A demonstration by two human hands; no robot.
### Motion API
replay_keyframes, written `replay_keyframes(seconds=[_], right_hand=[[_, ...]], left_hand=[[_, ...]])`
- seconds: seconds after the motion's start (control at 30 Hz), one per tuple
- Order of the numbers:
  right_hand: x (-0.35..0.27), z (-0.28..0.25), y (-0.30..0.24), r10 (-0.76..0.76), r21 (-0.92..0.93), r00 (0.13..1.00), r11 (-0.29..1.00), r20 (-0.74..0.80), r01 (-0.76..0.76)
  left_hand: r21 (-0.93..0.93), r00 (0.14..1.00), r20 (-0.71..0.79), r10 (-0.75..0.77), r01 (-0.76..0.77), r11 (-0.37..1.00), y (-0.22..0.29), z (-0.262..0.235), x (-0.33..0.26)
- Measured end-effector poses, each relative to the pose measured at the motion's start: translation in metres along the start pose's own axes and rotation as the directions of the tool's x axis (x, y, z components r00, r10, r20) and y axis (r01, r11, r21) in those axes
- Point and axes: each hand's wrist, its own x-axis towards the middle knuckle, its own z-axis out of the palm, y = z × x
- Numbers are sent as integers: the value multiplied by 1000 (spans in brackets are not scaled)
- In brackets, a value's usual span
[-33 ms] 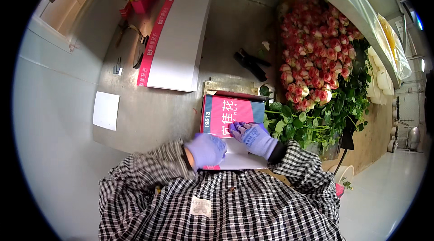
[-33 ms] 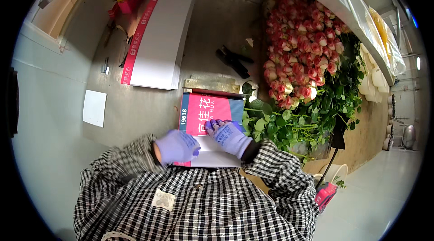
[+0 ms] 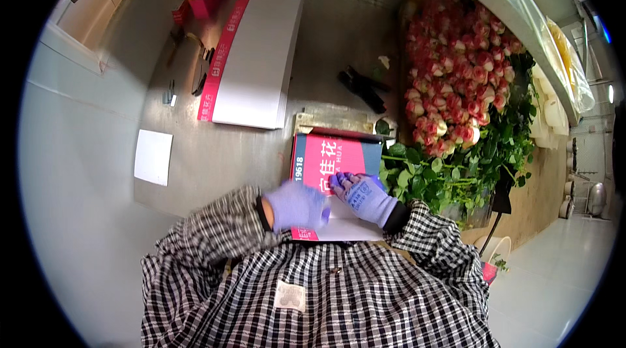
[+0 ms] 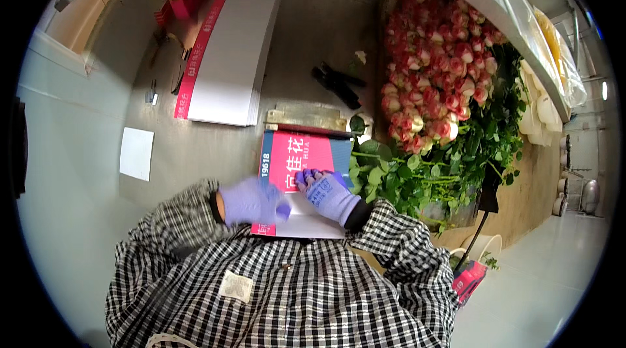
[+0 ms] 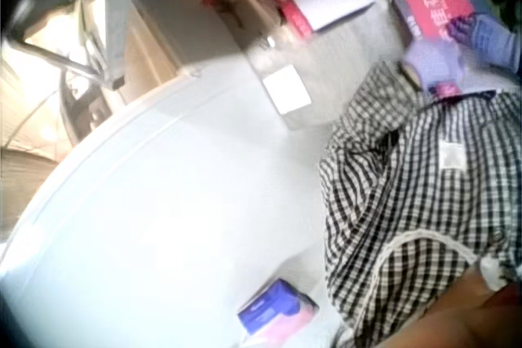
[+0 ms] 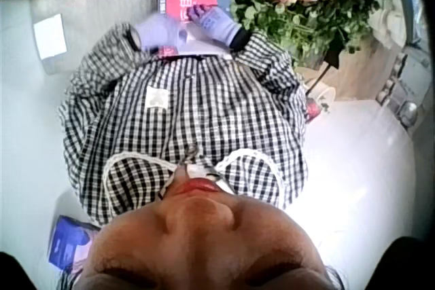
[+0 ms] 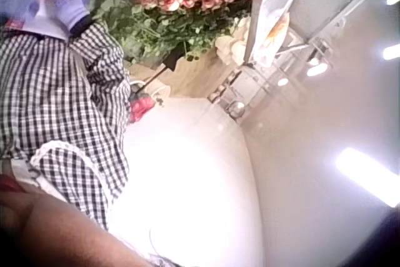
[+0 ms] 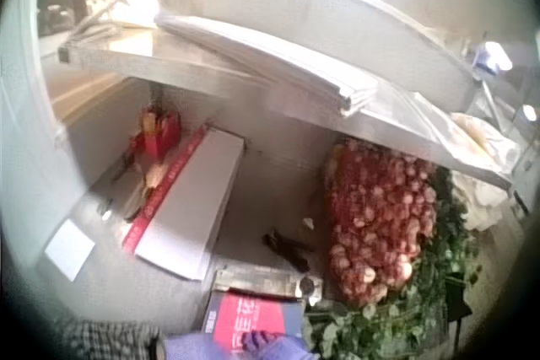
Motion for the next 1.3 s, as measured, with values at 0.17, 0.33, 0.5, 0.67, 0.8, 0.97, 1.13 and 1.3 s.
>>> replay_keyframes(seconds=[0.17, 0.33, 0.5, 0.67, 0.8, 0.97, 1.13, 1.3], right_hand=[[-18, -41, -2, -1, 505, 978, 856, 209, -107], [-31, -95, 1, -102, 465, 991, 875, -90, 132], [28, -13, 41, 549, 708, 836, 583, 19, -398], [50, 39, 70, 507, 708, 855, 563, 111, -425], [51, 14, 77, 420, 734, 845, 449, 330, -510], [52, 2, 79, 344, 710, 885, 534, 313, -459], [58, 14, 79, 361, 605, 903, 674, 232, -424], [40, -61, 69, 307, 502, 931, 784, 199, -366]], left_hand=[[121, 919, -364, 149, -112, 986, -37, -55, 41], [40, 987, -150, 59, -53, 998, -36, -67, 61], [-141, 980, -192, 42, -70, 988, -40, -76, 51], [-44, 892, -447, 61, -90, 995, -11, -36, 20], [-109, 898, -439, -8, -45, 993, 37, 30, 11], [-82, 827, -556, -83, 45, 996, 43, 50, 18], [-107, 843, -526, -116, 70, 992, 43, 43, 13], [-111, 838, -523, -156, 114, 987, 47, 45, 17]])
